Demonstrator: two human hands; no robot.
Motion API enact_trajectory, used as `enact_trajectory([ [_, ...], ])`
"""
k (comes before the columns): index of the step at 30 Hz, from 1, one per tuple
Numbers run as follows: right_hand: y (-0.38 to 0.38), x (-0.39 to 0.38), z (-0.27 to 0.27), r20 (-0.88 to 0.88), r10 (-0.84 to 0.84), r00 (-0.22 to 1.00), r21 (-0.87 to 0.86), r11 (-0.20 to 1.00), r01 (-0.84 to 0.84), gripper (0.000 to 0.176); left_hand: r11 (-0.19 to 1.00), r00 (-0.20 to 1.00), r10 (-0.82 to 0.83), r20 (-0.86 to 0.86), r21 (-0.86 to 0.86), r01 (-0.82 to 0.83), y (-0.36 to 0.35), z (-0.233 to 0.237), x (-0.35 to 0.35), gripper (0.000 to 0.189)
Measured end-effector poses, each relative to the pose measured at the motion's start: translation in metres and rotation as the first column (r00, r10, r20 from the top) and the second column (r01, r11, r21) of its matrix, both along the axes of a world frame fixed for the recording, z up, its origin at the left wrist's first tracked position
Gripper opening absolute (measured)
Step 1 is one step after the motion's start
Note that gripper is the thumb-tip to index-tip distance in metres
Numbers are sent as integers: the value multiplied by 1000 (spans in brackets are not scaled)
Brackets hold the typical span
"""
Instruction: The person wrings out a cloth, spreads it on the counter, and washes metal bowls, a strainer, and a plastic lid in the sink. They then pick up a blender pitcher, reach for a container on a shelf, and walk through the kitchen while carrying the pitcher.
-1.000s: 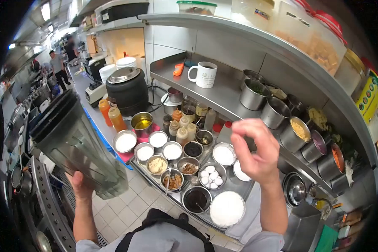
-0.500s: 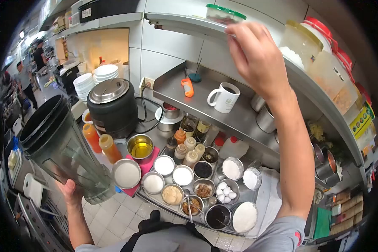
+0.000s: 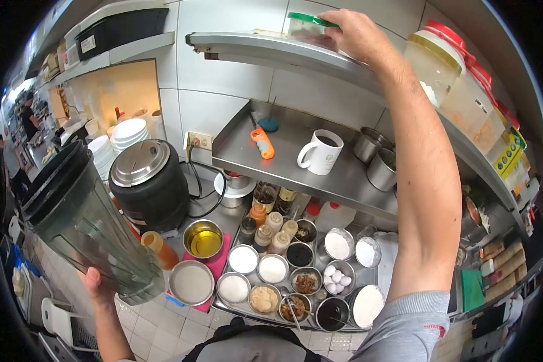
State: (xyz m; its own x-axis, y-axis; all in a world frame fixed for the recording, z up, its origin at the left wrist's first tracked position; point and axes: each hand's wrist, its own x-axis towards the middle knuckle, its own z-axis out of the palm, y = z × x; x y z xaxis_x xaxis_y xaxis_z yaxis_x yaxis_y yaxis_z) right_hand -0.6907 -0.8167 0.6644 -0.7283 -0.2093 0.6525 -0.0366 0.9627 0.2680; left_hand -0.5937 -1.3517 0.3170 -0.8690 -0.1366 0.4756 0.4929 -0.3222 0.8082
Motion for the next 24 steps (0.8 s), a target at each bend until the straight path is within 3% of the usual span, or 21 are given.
enact_trajectory([
  [4, -5, 28, 6, -3, -18, 1000, 142, 990, 18, 40, 998, 998, -56, -3, -6, 56, 4, 20, -18, 113],
  [6, -29, 68, 8, 15, -6, 1000, 130, 991, 4, 16, 997, 996, -79, -31, -16, 78, 6, 31, -28, 110],
  [7, -25, 76, 4, -58, 60, 996, 139, 989, -52, 14, 990, 989, -140, -39, 19, 141, 8, 40, -33, 105],
  [8, -22, 85, 10, 42, 11, 999, 172, 985, -18, 16, 978, 979, -201, -44, 50, 203, 10, 51, -36, 101],
  [9, -22, 95, 7, 23, 33, 999, 161, 986, -36, 16, 977, 978, -208, -36, 38, 209, 14, 67, -38, 101],
  [11, -17, 112, 5, 19, -1, 1000, 144, 990, -2, 21, 898, 890, -433, -143, 17, 440, 28, 106, -42, 80],
  [16, 14, 135, -26, -244, 90, 966, 260, 965, -24, 43, 925, 913, -369, -173, 32, 379, 76, 199, -65, 56],
  [18, 25, 133, -42, -378, 323, 868, 321, 925, -204, 39, 912, 880, -398, -261, -10, 410, 96, 226, -83, 56],
  [20, -2, 164, -71, -331, 318, 888, 232, 940, -250, 41, 974, 942, -222, -250, -15, 225, 140, 262, -74, 67],
  [22, -12, 190, -100, -206, 352, 913, 243, 922, -301, 41, 984, 939, -173, -298, -93, 152, 167, 292, -80, 70],
  [23, -14, 202, -114, -153, 391, 908, 266, 901, -343, 41, 985, 938, -167, -304, -92, 145, 178, 306, -85, 70],
  [24, -17, 215, -130, -99, 424, 900, 285, 879, -382, 40, 966, 892, -260, -369, -102, 239, 190, 321, -91, 70],
])
